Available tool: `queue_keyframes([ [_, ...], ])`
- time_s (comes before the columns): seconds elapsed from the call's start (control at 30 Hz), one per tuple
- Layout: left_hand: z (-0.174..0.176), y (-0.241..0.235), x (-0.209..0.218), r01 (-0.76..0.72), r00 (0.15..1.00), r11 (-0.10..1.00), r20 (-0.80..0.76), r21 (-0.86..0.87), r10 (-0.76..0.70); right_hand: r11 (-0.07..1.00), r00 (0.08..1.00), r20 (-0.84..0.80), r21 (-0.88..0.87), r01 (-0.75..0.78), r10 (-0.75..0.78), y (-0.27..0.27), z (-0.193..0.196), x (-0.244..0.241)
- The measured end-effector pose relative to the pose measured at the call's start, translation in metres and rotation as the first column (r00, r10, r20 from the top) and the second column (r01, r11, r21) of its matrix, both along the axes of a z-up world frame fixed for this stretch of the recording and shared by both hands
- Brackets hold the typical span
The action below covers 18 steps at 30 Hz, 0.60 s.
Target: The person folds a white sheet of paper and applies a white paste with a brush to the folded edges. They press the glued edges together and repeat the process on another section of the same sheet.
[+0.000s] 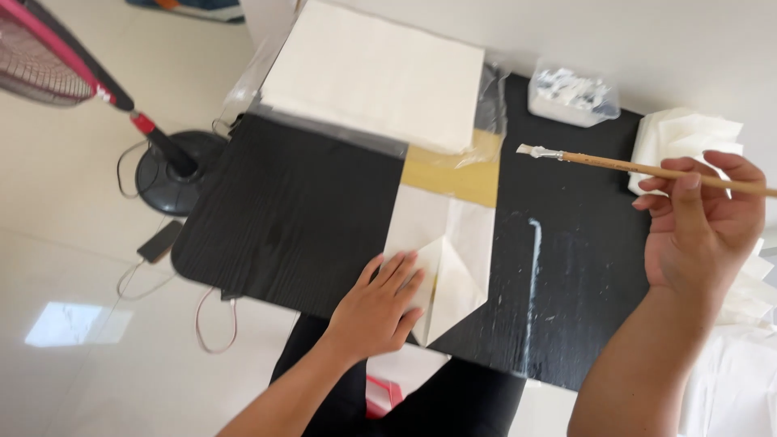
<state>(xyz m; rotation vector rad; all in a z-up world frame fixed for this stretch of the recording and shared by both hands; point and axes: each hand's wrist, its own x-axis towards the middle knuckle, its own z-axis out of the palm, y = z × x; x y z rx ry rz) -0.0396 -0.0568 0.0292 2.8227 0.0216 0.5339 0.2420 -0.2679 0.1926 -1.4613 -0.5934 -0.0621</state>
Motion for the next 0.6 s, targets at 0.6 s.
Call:
queue_keyframes([
  [0.6, -0.001, 0.002, -0.001, 0.006, 0.997, 0.995, -0.077, -0.099, -0.014, 0.995, 0.988, -0.149, 0.091, -0.030, 0.043, 0.009, -0.044, 0.059],
])
